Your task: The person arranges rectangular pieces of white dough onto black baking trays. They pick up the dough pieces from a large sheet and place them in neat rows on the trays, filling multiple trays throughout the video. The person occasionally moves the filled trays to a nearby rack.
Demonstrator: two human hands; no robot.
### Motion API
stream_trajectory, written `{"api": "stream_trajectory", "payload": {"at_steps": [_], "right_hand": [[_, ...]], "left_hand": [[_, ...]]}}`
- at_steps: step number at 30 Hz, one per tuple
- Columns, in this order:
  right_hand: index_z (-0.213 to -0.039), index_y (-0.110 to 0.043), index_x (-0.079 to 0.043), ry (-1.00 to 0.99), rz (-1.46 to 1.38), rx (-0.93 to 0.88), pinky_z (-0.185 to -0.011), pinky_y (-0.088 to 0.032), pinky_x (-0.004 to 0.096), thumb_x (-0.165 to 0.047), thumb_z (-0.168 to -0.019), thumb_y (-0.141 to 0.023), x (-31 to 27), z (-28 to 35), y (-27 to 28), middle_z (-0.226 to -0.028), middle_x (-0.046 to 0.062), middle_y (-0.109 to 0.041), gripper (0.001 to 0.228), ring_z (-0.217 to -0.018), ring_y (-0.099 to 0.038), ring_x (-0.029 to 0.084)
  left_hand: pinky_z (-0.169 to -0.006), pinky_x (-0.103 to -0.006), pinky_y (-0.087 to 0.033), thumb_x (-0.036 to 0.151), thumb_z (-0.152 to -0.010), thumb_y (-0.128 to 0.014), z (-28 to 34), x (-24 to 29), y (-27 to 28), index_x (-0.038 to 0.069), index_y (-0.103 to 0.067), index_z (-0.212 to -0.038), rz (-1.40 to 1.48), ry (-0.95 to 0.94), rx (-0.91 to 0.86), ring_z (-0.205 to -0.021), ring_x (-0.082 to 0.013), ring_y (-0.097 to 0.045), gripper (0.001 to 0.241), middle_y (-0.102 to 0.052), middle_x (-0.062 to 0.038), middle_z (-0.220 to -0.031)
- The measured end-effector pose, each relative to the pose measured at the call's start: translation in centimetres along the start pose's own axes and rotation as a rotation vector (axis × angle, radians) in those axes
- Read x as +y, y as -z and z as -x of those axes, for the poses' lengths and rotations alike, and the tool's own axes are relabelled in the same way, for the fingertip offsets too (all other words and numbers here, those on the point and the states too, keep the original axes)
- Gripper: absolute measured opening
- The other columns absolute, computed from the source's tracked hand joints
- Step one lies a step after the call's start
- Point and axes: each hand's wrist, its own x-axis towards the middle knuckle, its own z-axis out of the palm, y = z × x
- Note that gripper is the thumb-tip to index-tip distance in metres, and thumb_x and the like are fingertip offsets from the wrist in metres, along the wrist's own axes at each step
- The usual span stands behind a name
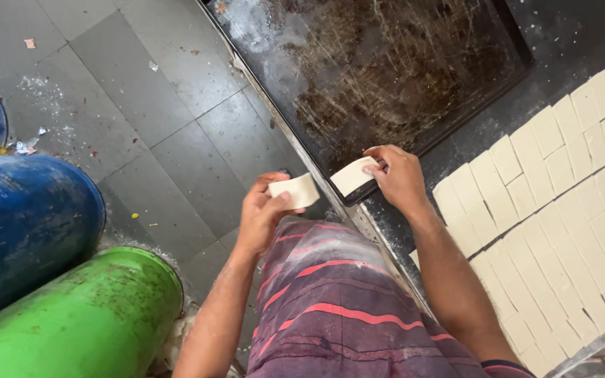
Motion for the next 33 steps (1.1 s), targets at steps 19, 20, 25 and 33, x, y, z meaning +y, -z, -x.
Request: {"api": "stream_trajectory", "payload": {"at_steps": [19,20,25,33], "right_hand": [[-0.119,-0.069,-0.001,-0.085,-0.212,0.133,-0.072,-0.058,0.025,-0.003,-0.091,-0.077,-1.3,-3.5,-3.1,-0.094,0.008,-0.075,0.030,-0.082,-0.069,0.009],[-0.119,-0.069,-0.001,-0.095,-0.207,0.133,-0.072,-0.057,0.025,-0.003,-0.090,-0.077,-1.3,-3.3,-3.3,-0.094,0.008,-0.074,0.030,-0.082,-0.069,0.009],[-0.119,-0.069,-0.001,-0.109,-0.288,0.164,-0.073,-0.057,0.024,-0.002,-0.092,-0.073,-1.5,-3.5,-3.7,-0.095,0.008,-0.076,0.027,-0.083,-0.069,0.008],[-0.115,-0.069,-0.002,-0.057,-0.231,0.208,-0.066,-0.056,0.027,0.000,-0.088,-0.074,-0.8,-2.3,0.5,-0.100,0.008,-0.077,0.028,-0.083,-0.073,0.011]], "left_hand": [[-0.091,-0.0331,-0.058,0.015,-0.094,-0.075,-1.5,5.5,-0.1,0.004,-0.041,-0.145,-0.735,-0.423,0.238,-0.108,-0.0196,-0.069,0.062,-0.062,-0.017,-0.137],[-0.091,-0.0325,-0.058,0.013,-0.095,-0.074,-1.3,6.1,0.9,0.004,-0.042,-0.144,-0.725,-0.403,0.254,-0.107,-0.0185,-0.069,0.059,-0.063,-0.016,-0.137],[-0.088,-0.0296,-0.057,0.007,-0.096,-0.070,-0.8,6.1,2.2,0.004,-0.051,-0.137,-0.657,-0.343,0.245,-0.102,-0.0145,-0.068,0.045,-0.067,-0.013,-0.131],[-0.084,-0.0265,-0.056,0.007,-0.096,-0.071,-1.2,0.0,-5.8,-0.001,-0.061,-0.124,-0.573,-0.283,-0.117,-0.096,-0.0117,-0.068,0.031,-0.071,-0.011,-0.120]]}}
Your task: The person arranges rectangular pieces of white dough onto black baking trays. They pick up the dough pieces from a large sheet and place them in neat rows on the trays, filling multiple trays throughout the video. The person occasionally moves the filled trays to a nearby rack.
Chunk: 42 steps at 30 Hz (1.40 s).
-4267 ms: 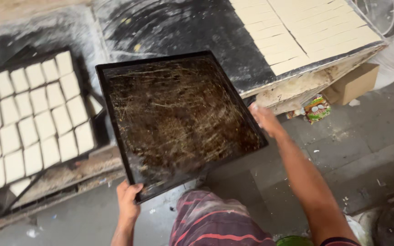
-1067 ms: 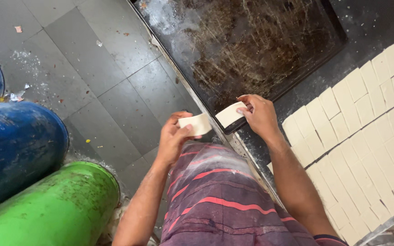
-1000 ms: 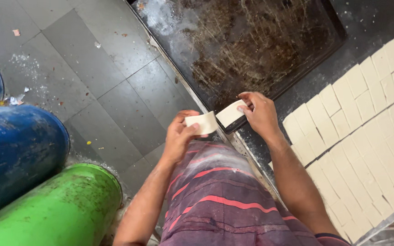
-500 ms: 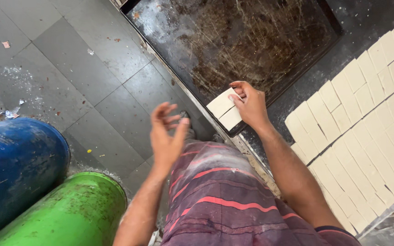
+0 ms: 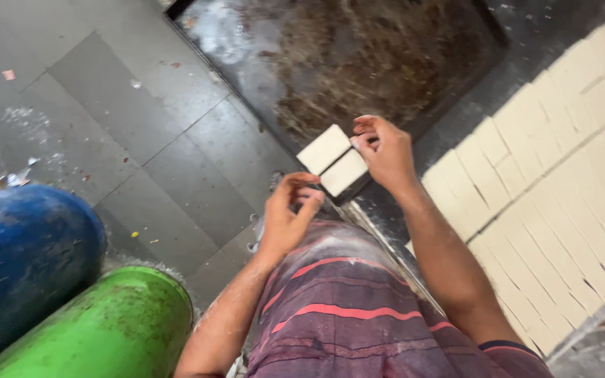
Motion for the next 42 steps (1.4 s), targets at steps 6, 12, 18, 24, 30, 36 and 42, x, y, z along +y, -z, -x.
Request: {"api": "stream_trajectory", "payload": {"at_steps": [6,12,18,24,30,36,42], "right_hand": [[-0.115,-0.072,-0.002,0.243,0.308,0.057,-0.079,-0.060,0.034,0.002,-0.097,-0.070,5.9,3.0,13.8,-0.106,0.013,-0.074,0.018,-0.091,-0.075,0.024],[-0.115,-0.071,-0.005,0.589,0.487,-0.374,-0.105,-0.051,0.043,-0.010,-0.080,-0.073,12.3,3.9,18.4,-0.129,0.011,-0.069,0.036,-0.124,-0.062,0.031],[-0.115,-0.073,-0.012,0.473,0.767,-0.441,-0.099,-0.045,0.041,-0.008,-0.065,-0.083,11.5,2.8,18.0,-0.130,0.005,-0.065,0.051,-0.127,-0.055,0.025],[-0.106,-0.071,-0.009,0.321,0.773,-0.552,-0.093,-0.050,0.042,-0.007,-0.064,-0.086,9.7,1.7,17.0,-0.108,0.007,-0.066,0.045,-0.110,-0.060,0.030],[-0.093,-0.073,-0.010,0.282,0.876,-0.489,-0.087,-0.052,0.042,-0.005,-0.073,-0.082,6.6,1.5,18.5,-0.102,0.008,-0.068,0.022,-0.102,-0.065,0.031],[-0.111,-0.072,-0.003,0.173,0.390,-0.157,-0.075,-0.056,0.035,-0.007,-0.088,-0.083,0.2,2.1,16.4,-0.099,0.011,-0.075,0.026,-0.087,-0.073,0.022],[-0.117,-0.069,-0.003,-0.093,-0.462,-0.184,-0.069,-0.059,0.024,-0.003,-0.089,-0.075,-2.0,-2.0,2.7,-0.098,0.004,-0.076,0.028,-0.086,-0.072,0.008]], "left_hand": [[-0.080,-0.0279,-0.058,0.016,-0.094,-0.073,-1.0,-2.3,-11.9,-0.004,-0.064,-0.119,0.007,0.054,-0.391,-0.099,-0.0147,-0.070,0.033,-0.070,-0.012,-0.115],[-0.080,-0.0393,-0.058,0.025,-0.076,-0.086,-5.9,-6.4,-22.0,-0.004,-0.064,-0.111,-0.471,-0.006,-0.247,-0.097,-0.0318,-0.068,0.051,-0.066,-0.021,-0.107],[-0.090,-0.0463,-0.055,0.022,-0.077,-0.080,-8.4,-7.5,-24.9,0.003,-0.067,-0.109,-0.794,0.287,-0.280,-0.106,-0.0375,-0.068,0.040,-0.070,-0.019,-0.108],[-0.076,-0.0489,-0.055,0.011,-0.069,-0.078,-7.0,-7.6,-25.5,0.011,-0.075,-0.093,-0.782,-0.026,-0.242,-0.094,-0.0383,-0.069,0.025,-0.070,-0.017,-0.099],[-0.070,-0.0414,-0.056,0.018,-0.076,-0.080,-5.8,-5.3,-22.0,0.003,-0.067,-0.087,-0.497,-0.056,-0.395,-0.077,-0.0325,-0.072,0.024,-0.071,-0.013,-0.081],[-0.071,-0.0341,-0.060,0.017,-0.083,-0.085,-2.7,-1.1,-9.9,0.002,-0.065,-0.102,-0.208,-0.021,-0.218,-0.082,-0.0191,-0.071,0.032,-0.072,-0.012,-0.088],[-0.077,-0.0312,-0.065,-0.007,-0.089,-0.065,-1.8,2.9,4.0,0.004,-0.046,-0.132,0.261,0.209,0.055,-0.087,-0.0186,-0.077,0.048,-0.075,-0.017,-0.103]]}}
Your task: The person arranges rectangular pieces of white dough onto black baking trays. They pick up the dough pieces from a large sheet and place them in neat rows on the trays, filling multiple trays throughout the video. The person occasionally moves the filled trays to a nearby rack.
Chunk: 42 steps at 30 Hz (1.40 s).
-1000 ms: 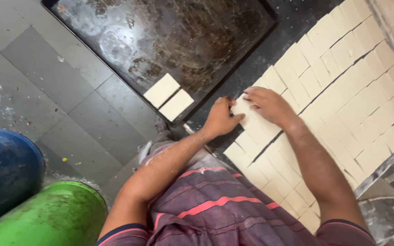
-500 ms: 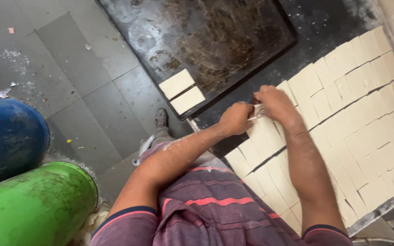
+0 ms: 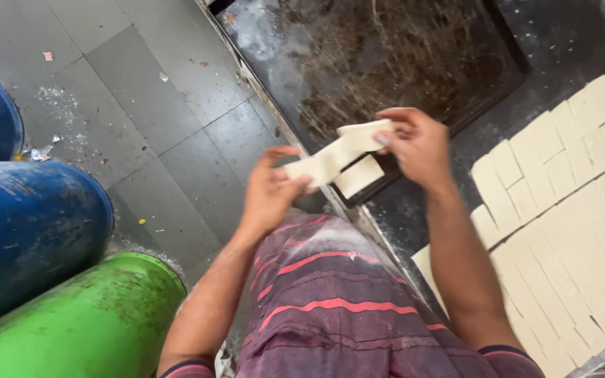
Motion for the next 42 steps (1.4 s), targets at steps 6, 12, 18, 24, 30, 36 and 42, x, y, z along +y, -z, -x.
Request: {"api": "stream_trajectory", "payload": {"at_steps": [6,12,18,24,30,36,42], "right_hand": [[-0.113,-0.072,0.000,-0.018,0.252,-0.015,-0.074,-0.058,0.023,-0.002,-0.088,-0.080,3.3,-4.5,-7.2,-0.095,0.006,-0.076,0.027,-0.084,-0.070,0.008],[-0.116,-0.071,-0.001,-0.067,0.294,0.066,-0.075,-0.059,0.024,-0.003,-0.087,-0.079,3.7,-5.4,-7.3,-0.099,0.005,-0.075,0.030,-0.086,-0.070,0.008],[-0.119,-0.070,0.000,0.125,0.535,0.161,-0.075,-0.056,0.027,-0.007,-0.086,-0.081,1.4,-5.0,-8.0,-0.102,0.008,-0.075,0.035,-0.085,-0.068,0.013],[-0.125,-0.063,-0.004,-0.131,-0.061,-0.006,-0.071,-0.058,0.024,-0.004,-0.088,-0.076,2.1,-7.3,-9.9,-0.098,0.005,-0.074,0.039,-0.085,-0.070,0.009],[-0.122,-0.067,0.000,0.061,0.308,0.132,-0.070,-0.056,0.021,-0.002,-0.090,-0.079,3.2,-10.2,-10.5,-0.097,0.006,-0.073,0.035,-0.083,-0.068,0.006],[-0.121,-0.069,0.000,0.115,0.401,0.140,-0.067,-0.055,0.023,-0.004,-0.088,-0.082,1.6,-9.7,-10.1,-0.100,0.007,-0.075,0.035,-0.083,-0.069,0.008],[-0.115,-0.072,-0.002,0.280,0.596,0.195,-0.073,-0.057,0.027,-0.007,-0.089,-0.083,0.0,-4.1,-1.8,-0.106,0.009,-0.076,0.029,-0.088,-0.074,0.014]], "left_hand": [[-0.089,-0.0366,-0.066,-0.008,-0.094,-0.063,-0.7,2.6,7.9,0.000,-0.049,-0.130,0.126,-0.060,0.254,-0.100,-0.0235,-0.075,0.039,-0.074,-0.022,-0.110],[-0.086,-0.0393,-0.065,-0.001,-0.094,-0.064,-3.0,0.5,9.2,-0.001,-0.053,-0.127,0.108,0.006,0.216,-0.096,-0.0243,-0.074,0.035,-0.074,-0.020,-0.108],[-0.093,-0.0404,-0.064,0.006,-0.101,-0.063,-6.6,-1.6,6.2,-0.001,-0.053,-0.129,0.249,-0.027,-0.053,-0.103,-0.0241,-0.073,0.030,-0.071,-0.020,-0.111],[-0.093,-0.0397,-0.063,0.007,-0.101,-0.062,-9.1,-0.8,4.5,-0.002,-0.053,-0.127,0.229,-0.034,-0.041,-0.114,-0.0208,-0.068,0.030,-0.066,-0.014,-0.126],[-0.093,-0.0283,-0.056,0.008,-0.098,-0.067,-6.3,0.8,8.1,0.001,-0.057,-0.127,-0.162,-0.180,0.148,-0.112,-0.0144,-0.067,0.031,-0.066,-0.010,-0.134],[-0.092,-0.0266,-0.054,0.007,-0.100,-0.068,-4.7,0.5,7.0,0.000,-0.063,-0.120,-0.180,-0.181,0.122,-0.100,-0.0101,-0.065,0.022,-0.073,-0.009,-0.124],[-0.092,-0.0267,-0.055,0.011,-0.097,-0.067,-4.1,-0.8,-0.6,0.001,-0.063,-0.119,-0.178,-0.177,-0.147,-0.100,-0.0099,-0.067,0.025,-0.073,-0.007,-0.118]]}}
